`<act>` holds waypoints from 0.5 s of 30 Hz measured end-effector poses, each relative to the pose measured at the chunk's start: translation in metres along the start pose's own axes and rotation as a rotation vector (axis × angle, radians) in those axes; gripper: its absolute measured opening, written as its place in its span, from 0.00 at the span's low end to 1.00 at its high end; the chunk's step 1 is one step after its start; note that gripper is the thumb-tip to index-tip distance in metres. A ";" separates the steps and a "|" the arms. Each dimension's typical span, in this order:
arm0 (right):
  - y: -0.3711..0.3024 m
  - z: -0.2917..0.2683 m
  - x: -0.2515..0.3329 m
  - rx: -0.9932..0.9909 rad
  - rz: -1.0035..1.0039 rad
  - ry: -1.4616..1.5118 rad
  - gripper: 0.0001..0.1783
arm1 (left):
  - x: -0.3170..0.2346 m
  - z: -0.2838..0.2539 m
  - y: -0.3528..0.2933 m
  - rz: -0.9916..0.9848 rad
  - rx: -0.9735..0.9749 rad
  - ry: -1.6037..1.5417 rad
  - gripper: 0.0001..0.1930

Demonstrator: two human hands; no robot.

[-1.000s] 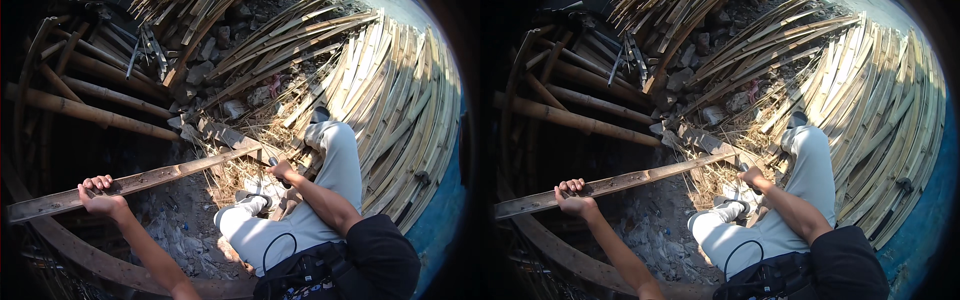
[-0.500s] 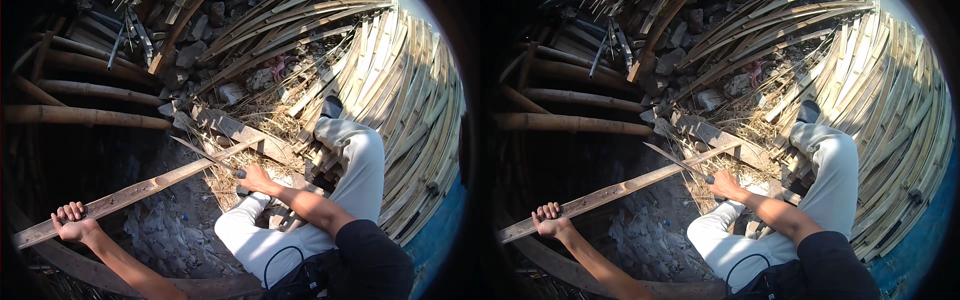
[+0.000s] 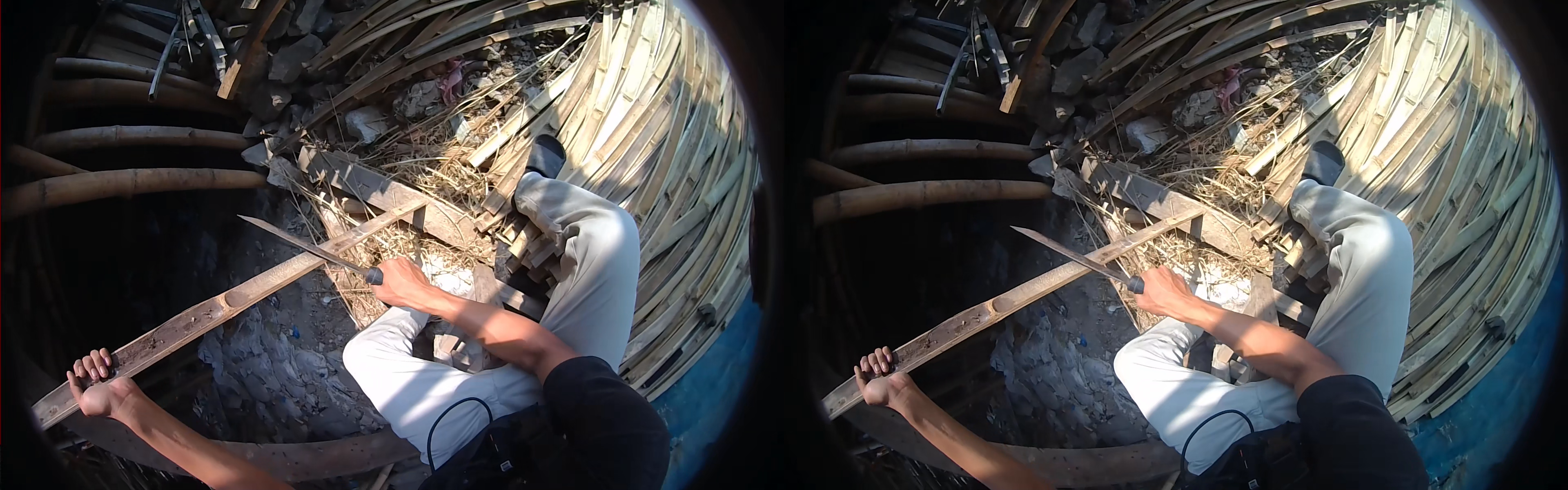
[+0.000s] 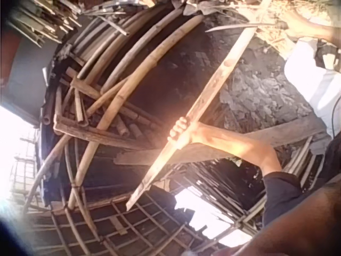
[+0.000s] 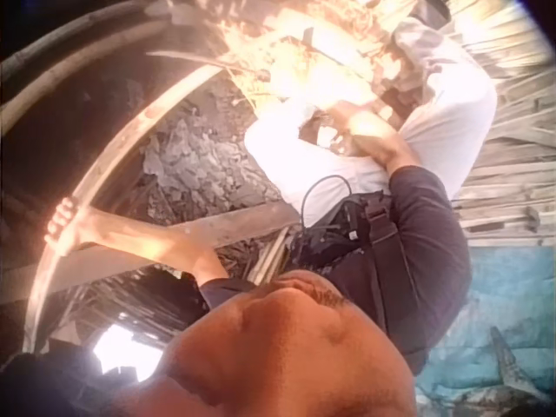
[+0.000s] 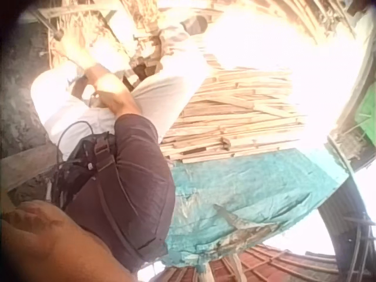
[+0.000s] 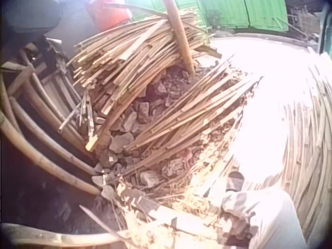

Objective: The person cuts, peels, and scrapes bamboo strips using a knife by hand.

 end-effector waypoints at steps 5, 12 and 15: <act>0.007 -0.033 -0.109 -0.194 0.160 -0.063 0.14 | -0.012 0.004 -0.009 0.031 -0.003 -0.006 0.14; 0.021 -0.041 -0.098 -0.190 0.205 -0.009 0.17 | -0.006 -0.008 -0.019 0.023 0.025 -0.022 0.14; 0.009 -0.012 -0.048 -0.078 0.037 -0.014 0.15 | -0.007 -0.009 -0.014 0.025 -0.001 -0.008 0.14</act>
Point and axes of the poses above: each hand's wrist, its own y-axis towards the middle knuckle, its own z-axis out of the palm, x = y × z, the point moved 8 cm from there along y, towards the middle knuckle, and after that the axes turned 14 degrees about y, right-handed, at the moved point
